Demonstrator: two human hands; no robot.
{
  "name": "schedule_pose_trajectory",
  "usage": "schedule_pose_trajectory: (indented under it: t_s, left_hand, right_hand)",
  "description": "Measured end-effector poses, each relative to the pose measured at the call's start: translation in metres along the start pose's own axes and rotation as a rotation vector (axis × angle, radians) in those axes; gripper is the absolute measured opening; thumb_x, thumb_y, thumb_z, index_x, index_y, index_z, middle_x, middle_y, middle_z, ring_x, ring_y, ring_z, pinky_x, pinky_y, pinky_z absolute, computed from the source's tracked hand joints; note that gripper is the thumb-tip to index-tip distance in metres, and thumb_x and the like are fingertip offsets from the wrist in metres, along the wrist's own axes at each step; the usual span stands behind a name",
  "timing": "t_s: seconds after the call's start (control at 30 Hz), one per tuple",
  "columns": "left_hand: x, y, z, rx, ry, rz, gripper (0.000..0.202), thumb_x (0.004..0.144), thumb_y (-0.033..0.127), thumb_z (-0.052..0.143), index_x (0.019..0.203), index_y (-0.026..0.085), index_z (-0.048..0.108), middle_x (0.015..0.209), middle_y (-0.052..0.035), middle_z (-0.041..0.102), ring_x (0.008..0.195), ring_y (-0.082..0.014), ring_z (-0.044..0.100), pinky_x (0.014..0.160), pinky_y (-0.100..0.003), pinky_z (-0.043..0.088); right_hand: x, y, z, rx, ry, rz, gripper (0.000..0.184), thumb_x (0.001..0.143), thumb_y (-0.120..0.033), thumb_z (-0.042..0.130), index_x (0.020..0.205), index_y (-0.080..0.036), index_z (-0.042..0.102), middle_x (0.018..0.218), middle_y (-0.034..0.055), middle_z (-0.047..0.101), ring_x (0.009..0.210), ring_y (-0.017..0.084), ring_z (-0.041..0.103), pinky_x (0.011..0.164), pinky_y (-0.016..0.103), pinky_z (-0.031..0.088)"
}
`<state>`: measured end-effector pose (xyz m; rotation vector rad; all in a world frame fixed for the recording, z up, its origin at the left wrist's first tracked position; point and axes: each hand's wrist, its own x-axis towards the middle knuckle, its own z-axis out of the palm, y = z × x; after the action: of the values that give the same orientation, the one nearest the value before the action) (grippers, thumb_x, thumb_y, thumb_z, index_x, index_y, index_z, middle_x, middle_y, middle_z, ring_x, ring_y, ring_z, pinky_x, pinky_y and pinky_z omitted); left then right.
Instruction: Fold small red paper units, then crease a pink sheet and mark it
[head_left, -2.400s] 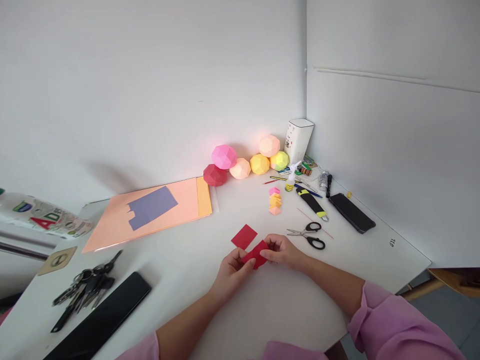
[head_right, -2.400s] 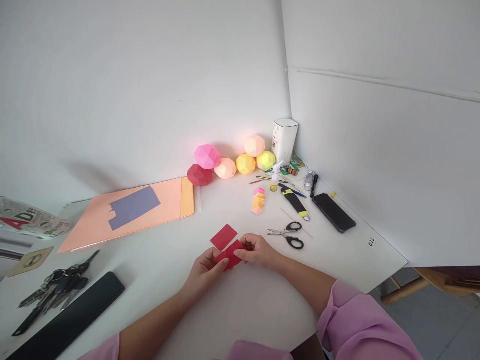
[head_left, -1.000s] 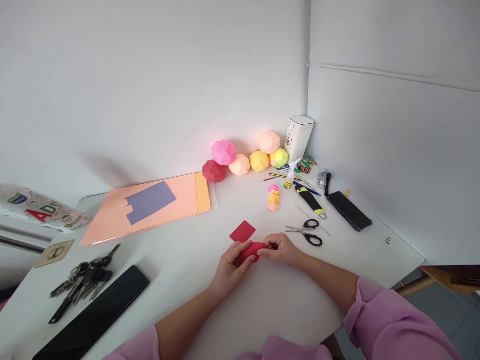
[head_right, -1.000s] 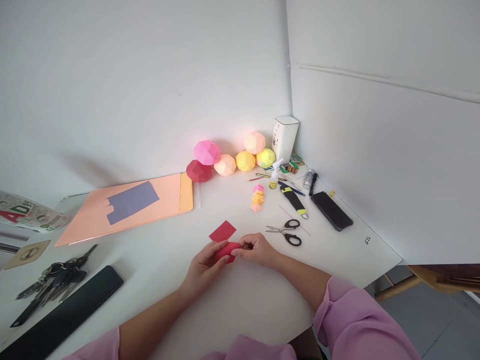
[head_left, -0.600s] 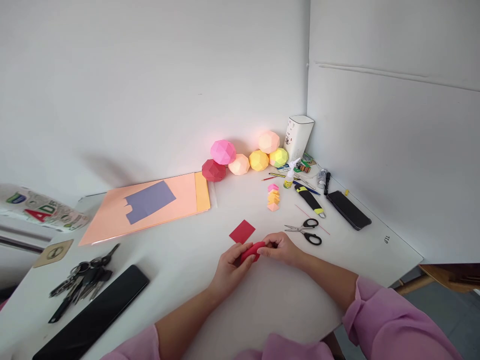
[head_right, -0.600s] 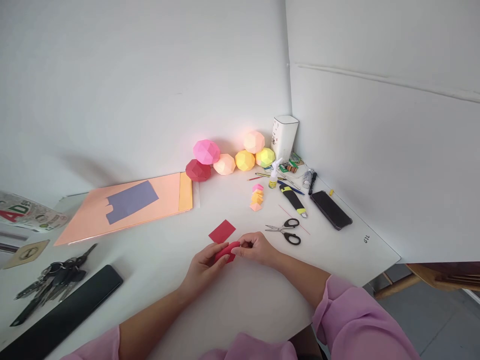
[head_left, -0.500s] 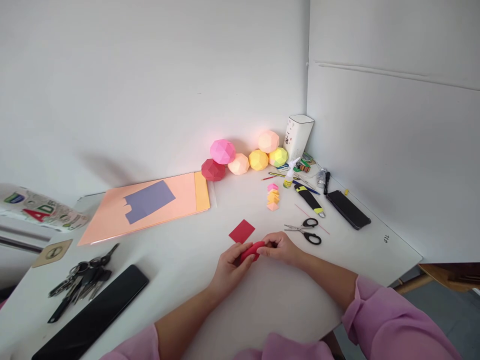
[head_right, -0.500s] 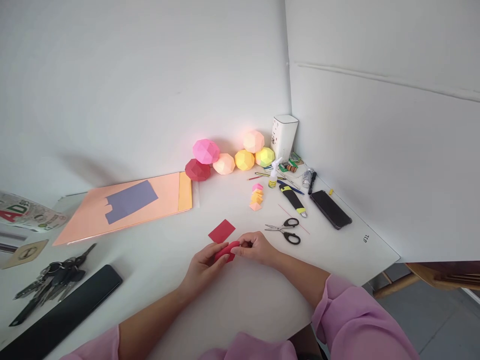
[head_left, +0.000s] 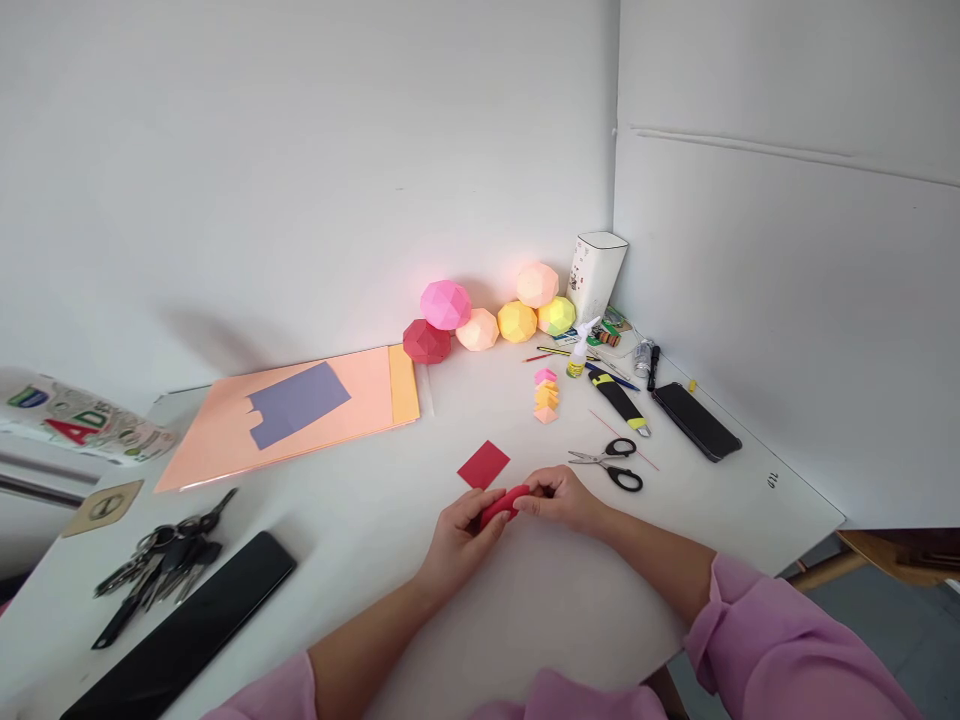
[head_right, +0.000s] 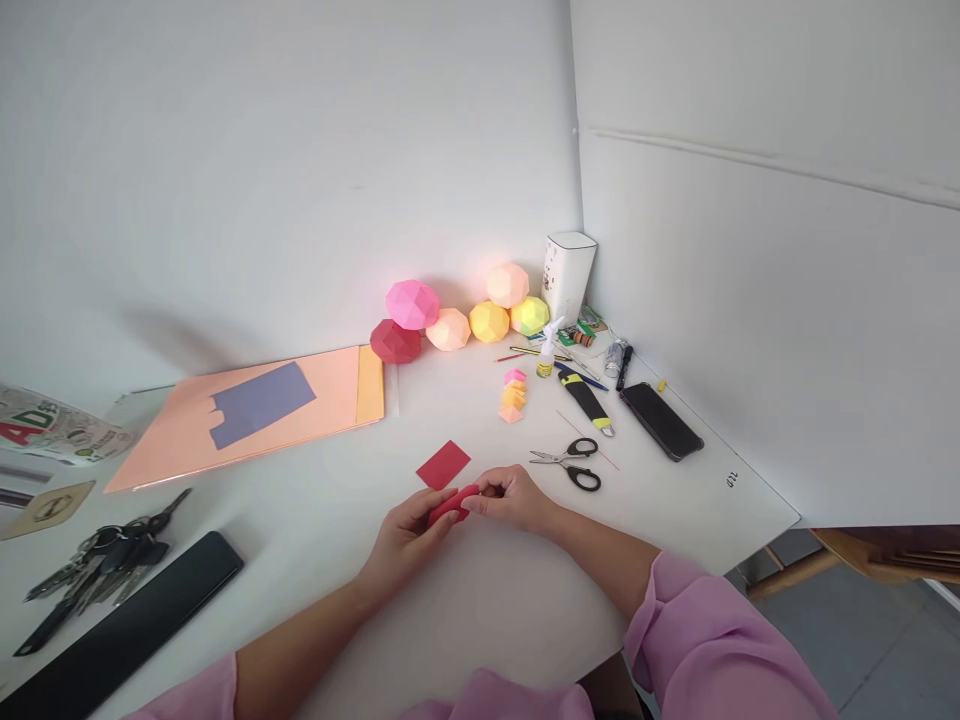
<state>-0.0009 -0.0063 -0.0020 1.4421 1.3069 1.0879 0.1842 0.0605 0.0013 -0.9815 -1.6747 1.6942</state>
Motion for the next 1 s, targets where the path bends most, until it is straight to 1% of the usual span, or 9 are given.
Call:
schedule_pose_trajectory:
  t_s: [0.27,0.43,0.6,0.77,0.9,1.0]
  left_hand:
    - [-0.0004,0.0003,-0.0001,-0.031,-0.003,-0.025,0.028,0.082,0.037,0.058,0.103,0.021,0.069,0.082,-0.0052,0.066,0.072,-0.0167,0.059,0.065,-0.03,0.05]
    - [-0.0009,0.0009,0.0002,-0.016,-0.005,-0.035,0.026,0.083,0.037,0.057,0.099,0.02,0.069,0.077,-0.0035,0.062,0.067,-0.0145,0.055,0.06,-0.027,0.047]
    - [-0.0009,0.0014,0.0001,-0.004,0.004,-0.037,0.025,0.083,0.038,0.056,0.096,0.021,0.069,0.072,-0.001,0.055,0.063,-0.0129,0.051,0.058,-0.026,0.044]
    - [-0.0007,0.0012,0.0003,0.009,0.008,-0.024,0.025,0.083,0.039,0.056,0.095,0.021,0.069,0.073,-0.0013,0.057,0.065,-0.0138,0.051,0.06,-0.027,0.044]
    - [-0.0008,0.0038,0.0004,0.04,0.007,-0.023,0.024,0.084,0.037,0.054,0.093,0.02,0.069,0.071,-0.001,0.056,0.062,-0.0129,0.049,0.059,-0.026,0.042]
    - [-0.0011,0.0051,0.0007,0.061,0.009,-0.017,0.024,0.083,0.038,0.055,0.087,0.019,0.069,0.068,-0.0006,0.055,0.06,-0.0123,0.047,0.056,-0.026,0.041]
  right_hand:
    - [0.0001,0.0038,-0.0008,0.015,-0.005,-0.002,0.028,0.07,-0.042,0.073,0.073,-0.015,0.068,0.055,-0.0051,0.044,0.051,0.007,0.035,0.049,0.023,0.028]
    - [0.0009,0.0067,-0.0011,0.003,0.0,0.007,0.031,0.069,-0.045,0.073,0.073,-0.015,0.068,0.054,-0.0048,0.045,0.051,0.008,0.035,0.048,0.023,0.029]
    - [0.0004,0.0051,-0.0003,0.01,-0.004,-0.001,0.031,0.069,-0.045,0.073,0.074,-0.015,0.068,0.056,-0.0045,0.046,0.052,0.008,0.036,0.048,0.023,0.029]
    - [-0.0002,0.0015,0.0006,0.024,0.0,0.002,0.03,0.069,-0.044,0.073,0.072,-0.015,0.067,0.055,-0.0049,0.044,0.051,0.007,0.035,0.049,0.023,0.028]
    - [-0.0001,0.0007,0.0009,0.007,0.007,0.004,0.03,0.069,-0.044,0.072,0.071,-0.015,0.067,0.053,-0.0055,0.043,0.051,0.007,0.034,0.049,0.023,0.028]
    - [-0.0006,-0.0005,0.0014,0.008,0.009,0.001,0.031,0.07,-0.045,0.072,0.071,-0.015,0.066,0.054,-0.005,0.044,0.051,0.008,0.036,0.049,0.023,0.029]
